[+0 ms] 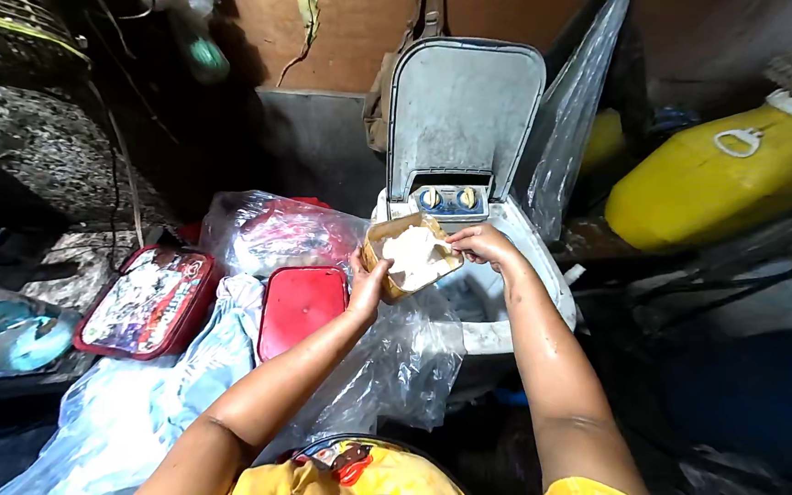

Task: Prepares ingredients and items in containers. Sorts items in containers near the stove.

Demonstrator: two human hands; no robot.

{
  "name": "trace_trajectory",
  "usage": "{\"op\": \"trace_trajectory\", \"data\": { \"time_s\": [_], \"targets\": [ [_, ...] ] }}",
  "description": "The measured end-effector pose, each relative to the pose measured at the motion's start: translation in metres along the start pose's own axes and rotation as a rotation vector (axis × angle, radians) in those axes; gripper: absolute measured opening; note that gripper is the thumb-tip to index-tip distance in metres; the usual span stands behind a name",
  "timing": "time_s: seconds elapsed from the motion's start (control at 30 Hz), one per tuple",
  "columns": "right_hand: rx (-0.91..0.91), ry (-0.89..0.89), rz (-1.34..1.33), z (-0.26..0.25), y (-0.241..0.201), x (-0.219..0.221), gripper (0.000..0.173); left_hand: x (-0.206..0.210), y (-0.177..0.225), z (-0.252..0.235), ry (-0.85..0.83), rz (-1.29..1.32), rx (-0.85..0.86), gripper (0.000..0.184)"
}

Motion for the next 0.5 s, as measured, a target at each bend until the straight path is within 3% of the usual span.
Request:
{"op": "trace_trajectory", "data": {
  "time_s": [0.13, 0.27, 0.37, 0.43, 0.5],
  "targets": [
    [0.026, 0.198, 0.0, -0.004, 0.027, -0.037, 0.019, -0.002, -0.002, -0.005, 0.006, -0.022, 0.008, 0.089],
    [-0.122, 0.456, 0.332, -0.001, 0.044, -0.055, 0.025, -0.004, -0.002, -0.007, 0.018, -0.026, 0.028, 0.088],
    [-0.212, 0.585, 0.532, 0.015, 0.029, -0.047, 0.029, -0.005, -0.002, -0.006, 0.014, -0.021, 0.045, 0.086],
    [-0.333, 0.539, 0.534, 0.03, 0.006, -0.038, 0.025, -0.004, -0.003, -0.006, -0.003, -0.019, 0.062, 0.088],
    [-0.369, 0.379, 0.651, 0.044, -0.017, -0.023, 0.02, -0.002, -0.004, -0.003, -0.013, -0.015, 0.086, 0.091]
  ]
}}
Point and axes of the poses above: each hand's wrist, its own z-axis away from the middle knuckle, its own x-axis out of the palm, y = z × x, the point moved 3 cm from there along -z, towards the middle knuckle, and after that the axes turned 15 degrees about y, right-handed, at the moved point
